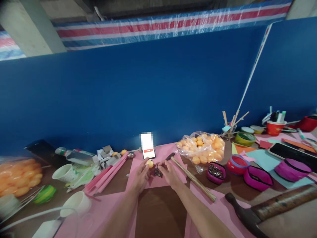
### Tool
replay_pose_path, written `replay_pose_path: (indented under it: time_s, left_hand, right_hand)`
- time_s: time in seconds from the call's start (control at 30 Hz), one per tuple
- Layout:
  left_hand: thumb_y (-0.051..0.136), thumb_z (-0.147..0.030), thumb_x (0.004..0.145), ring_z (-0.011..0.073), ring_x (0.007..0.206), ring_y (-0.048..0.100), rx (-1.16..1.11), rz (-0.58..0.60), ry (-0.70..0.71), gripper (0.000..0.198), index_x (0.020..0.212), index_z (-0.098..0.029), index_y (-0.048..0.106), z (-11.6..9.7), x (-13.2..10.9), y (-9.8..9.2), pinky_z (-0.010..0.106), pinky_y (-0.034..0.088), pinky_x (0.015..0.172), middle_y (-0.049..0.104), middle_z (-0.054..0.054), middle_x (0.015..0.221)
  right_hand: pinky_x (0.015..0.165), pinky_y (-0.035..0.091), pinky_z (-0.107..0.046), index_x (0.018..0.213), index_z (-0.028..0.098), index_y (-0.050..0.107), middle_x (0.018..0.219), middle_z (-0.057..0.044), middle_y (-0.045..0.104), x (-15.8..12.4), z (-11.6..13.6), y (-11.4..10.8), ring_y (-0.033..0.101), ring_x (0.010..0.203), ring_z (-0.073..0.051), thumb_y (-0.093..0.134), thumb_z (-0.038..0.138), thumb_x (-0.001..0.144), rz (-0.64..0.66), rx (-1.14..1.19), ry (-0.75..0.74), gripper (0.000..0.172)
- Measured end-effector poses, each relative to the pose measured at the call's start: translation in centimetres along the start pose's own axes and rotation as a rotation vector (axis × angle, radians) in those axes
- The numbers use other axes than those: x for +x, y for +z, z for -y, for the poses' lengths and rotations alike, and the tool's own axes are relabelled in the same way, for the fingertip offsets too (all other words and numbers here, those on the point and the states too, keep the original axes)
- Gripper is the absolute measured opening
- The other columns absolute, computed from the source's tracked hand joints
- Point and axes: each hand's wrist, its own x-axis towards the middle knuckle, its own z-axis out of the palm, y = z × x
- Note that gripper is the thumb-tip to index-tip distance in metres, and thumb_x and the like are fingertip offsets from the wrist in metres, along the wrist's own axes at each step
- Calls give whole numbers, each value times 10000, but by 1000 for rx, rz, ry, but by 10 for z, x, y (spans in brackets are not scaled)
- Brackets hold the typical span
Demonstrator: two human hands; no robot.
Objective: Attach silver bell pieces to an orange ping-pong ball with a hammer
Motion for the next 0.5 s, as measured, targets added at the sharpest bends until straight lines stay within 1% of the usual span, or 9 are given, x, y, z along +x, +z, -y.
replay_pose_path:
  time_s: [0.1, 0.23, 0.33, 0.5]
  left_hand:
    - [595, -425, 706, 213, 877, 616, -25, 4, -35, 441, 1091, -220, 528, -1, 1, -1, 335, 472, 763, 648, 71, 948]
    - [606, -433, 698, 212, 848, 624, -66, -22, -53, 389, 967, -156, 559, -1, 2, -3, 324, 482, 730, 651, 92, 893]
    - [609, -415, 705, 207, 840, 626, -89, -6, -48, 368, 944, -139, 561, 0, 2, -4, 313, 483, 723, 653, 96, 877]
    - [592, -422, 715, 208, 855, 626, -81, -14, -49, 356, 953, -158, 561, 3, 3, -5, 316, 481, 744, 655, 103, 909]
  right_hand:
    - [557, 450, -256, 806, 184, 542, 755, -26, 589, 0, -2, 0, 551, 654, -161, 533, 384, 766, -16, 20, -2, 204]
    - [548, 441, -250, 808, 175, 545, 715, -11, 574, 0, -6, 0, 540, 626, -149, 537, 386, 764, -33, 26, -7, 215]
    - [573, 450, -256, 820, 170, 551, 735, -21, 577, 0, -7, 0, 546, 659, -159, 528, 381, 773, -43, -22, -23, 217]
    - [612, 453, -262, 818, 174, 557, 755, -26, 578, 0, -6, -1, 549, 703, -168, 526, 357, 776, -46, -45, -28, 190]
